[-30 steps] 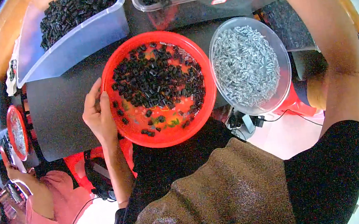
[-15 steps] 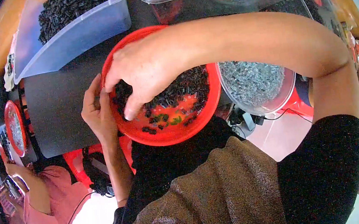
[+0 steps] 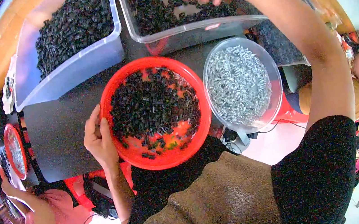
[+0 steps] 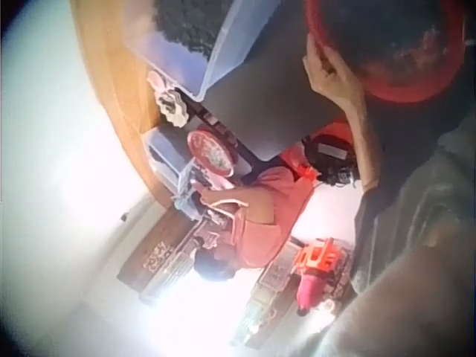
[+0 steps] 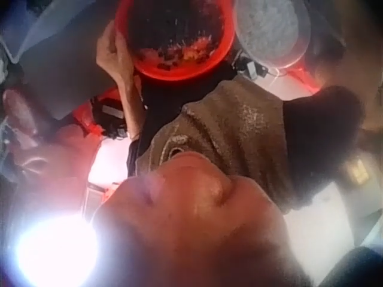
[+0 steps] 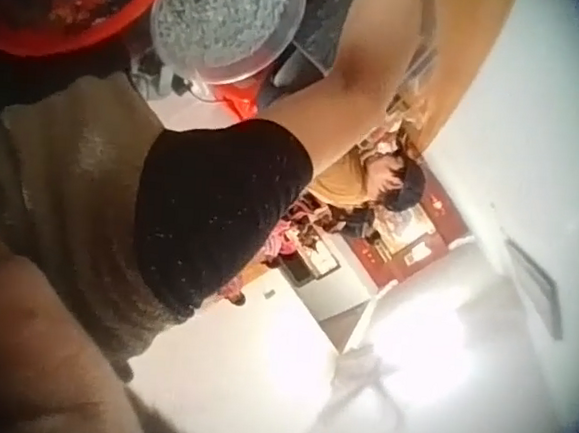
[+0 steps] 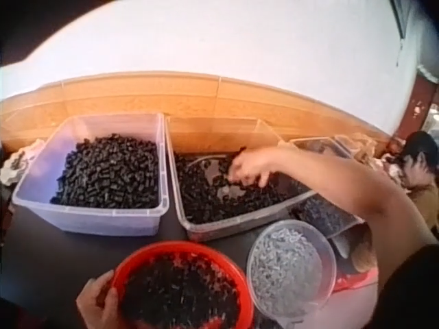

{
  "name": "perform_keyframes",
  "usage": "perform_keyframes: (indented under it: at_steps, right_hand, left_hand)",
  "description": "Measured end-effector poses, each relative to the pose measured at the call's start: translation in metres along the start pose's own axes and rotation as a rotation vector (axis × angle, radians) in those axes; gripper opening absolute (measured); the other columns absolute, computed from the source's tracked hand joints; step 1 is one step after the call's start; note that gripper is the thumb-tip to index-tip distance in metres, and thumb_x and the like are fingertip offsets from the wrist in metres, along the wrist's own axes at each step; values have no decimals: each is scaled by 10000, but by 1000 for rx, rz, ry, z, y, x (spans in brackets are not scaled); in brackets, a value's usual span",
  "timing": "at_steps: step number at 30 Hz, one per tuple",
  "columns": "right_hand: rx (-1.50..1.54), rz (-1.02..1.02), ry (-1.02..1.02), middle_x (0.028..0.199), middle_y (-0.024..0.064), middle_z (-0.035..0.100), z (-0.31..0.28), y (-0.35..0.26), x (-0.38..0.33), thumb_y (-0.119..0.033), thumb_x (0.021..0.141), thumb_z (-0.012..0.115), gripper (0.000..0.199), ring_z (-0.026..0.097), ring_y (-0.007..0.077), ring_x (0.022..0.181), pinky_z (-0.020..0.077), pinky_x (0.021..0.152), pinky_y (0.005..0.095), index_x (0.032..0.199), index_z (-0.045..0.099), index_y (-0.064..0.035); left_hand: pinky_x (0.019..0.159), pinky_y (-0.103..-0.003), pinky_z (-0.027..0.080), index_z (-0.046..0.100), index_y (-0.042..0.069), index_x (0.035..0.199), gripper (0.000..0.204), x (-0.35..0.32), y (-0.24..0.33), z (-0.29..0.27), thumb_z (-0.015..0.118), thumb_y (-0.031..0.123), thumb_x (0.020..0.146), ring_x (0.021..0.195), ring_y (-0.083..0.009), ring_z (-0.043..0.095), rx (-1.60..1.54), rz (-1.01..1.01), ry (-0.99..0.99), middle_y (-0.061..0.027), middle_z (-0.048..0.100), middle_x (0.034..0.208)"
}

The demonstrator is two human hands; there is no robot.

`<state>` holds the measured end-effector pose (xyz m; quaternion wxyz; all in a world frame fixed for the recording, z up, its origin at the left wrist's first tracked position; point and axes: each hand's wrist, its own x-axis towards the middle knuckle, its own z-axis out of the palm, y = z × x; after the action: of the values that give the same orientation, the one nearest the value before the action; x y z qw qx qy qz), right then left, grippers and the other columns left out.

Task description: The person assembles small black plastic components by hand, transfers plastic parts from a storage container into a red tray, and resumes assembling the components by hand.

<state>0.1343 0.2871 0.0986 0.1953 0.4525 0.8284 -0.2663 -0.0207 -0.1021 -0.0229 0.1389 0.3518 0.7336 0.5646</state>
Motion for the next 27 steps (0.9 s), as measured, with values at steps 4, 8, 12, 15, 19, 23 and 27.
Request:
perform_keyframes:
  at_steps: [4,8,12,15,19,23,27]
  right_hand:
    - [-128,142,-272,1456,206,423,33,13,24,-446,944,559,628,561,367,1170,563,852,534,1439,421,-85]
    - [176,-53,-105,1441,160,458,26,-10,44,-456,956,546,602,535,303,1173,573,730,491,1432,403,-117]
    - [-42,-242,118,1395,143,506,24,-40,63,-541,913,571,693,564,302,1132,551,742,486,1441,401,-125]
    - [-202,-514,-1,1232,154,599,37,-54,60,-549,871,630,706,568,286,1127,483,904,423,1373,489,-73]
    - [-213,-312,-412,1368,137,537,21,-40,29,-586,832,665,746,484,298,1282,455,975,451,1385,502,-112]
    - [-78,-48,-249,1524,144,331,12,-15,2,-679,742,698,960,298,341,1419,417,988,612,1485,354,-178]
    - [115,-19,-356,1566,186,171,35,-17,1,-631,727,742,1007,167,365,1463,433,966,661,1520,256,-245]
  left_hand:
    - [605,-196,424,647,6,1223,332,0,0,2,559,-43,907,707,-40,523,-37,-25,15,-14,586,897]
    - [583,-187,389,645,1,1223,332,-1,-3,2,560,-42,905,668,-25,480,-50,-30,7,-6,562,883]
    - [570,-181,360,642,1,1227,336,1,-3,2,560,-42,904,644,-17,448,-46,-16,4,5,546,876]
    - [568,-181,357,643,-3,1225,334,0,-1,2,554,-43,906,642,-15,447,-37,-17,7,11,542,875]
    - [573,-181,361,642,-11,1221,327,-1,1,2,549,-43,909,647,-13,456,-35,-68,14,11,540,874]
    - [572,-181,371,640,-17,1219,322,0,0,3,546,-43,911,661,-17,472,-13,-23,5,4,544,886]
    - [587,-185,393,640,-15,1217,322,0,-1,4,543,-47,912,688,-32,496,-35,-19,13,-8,557,903]
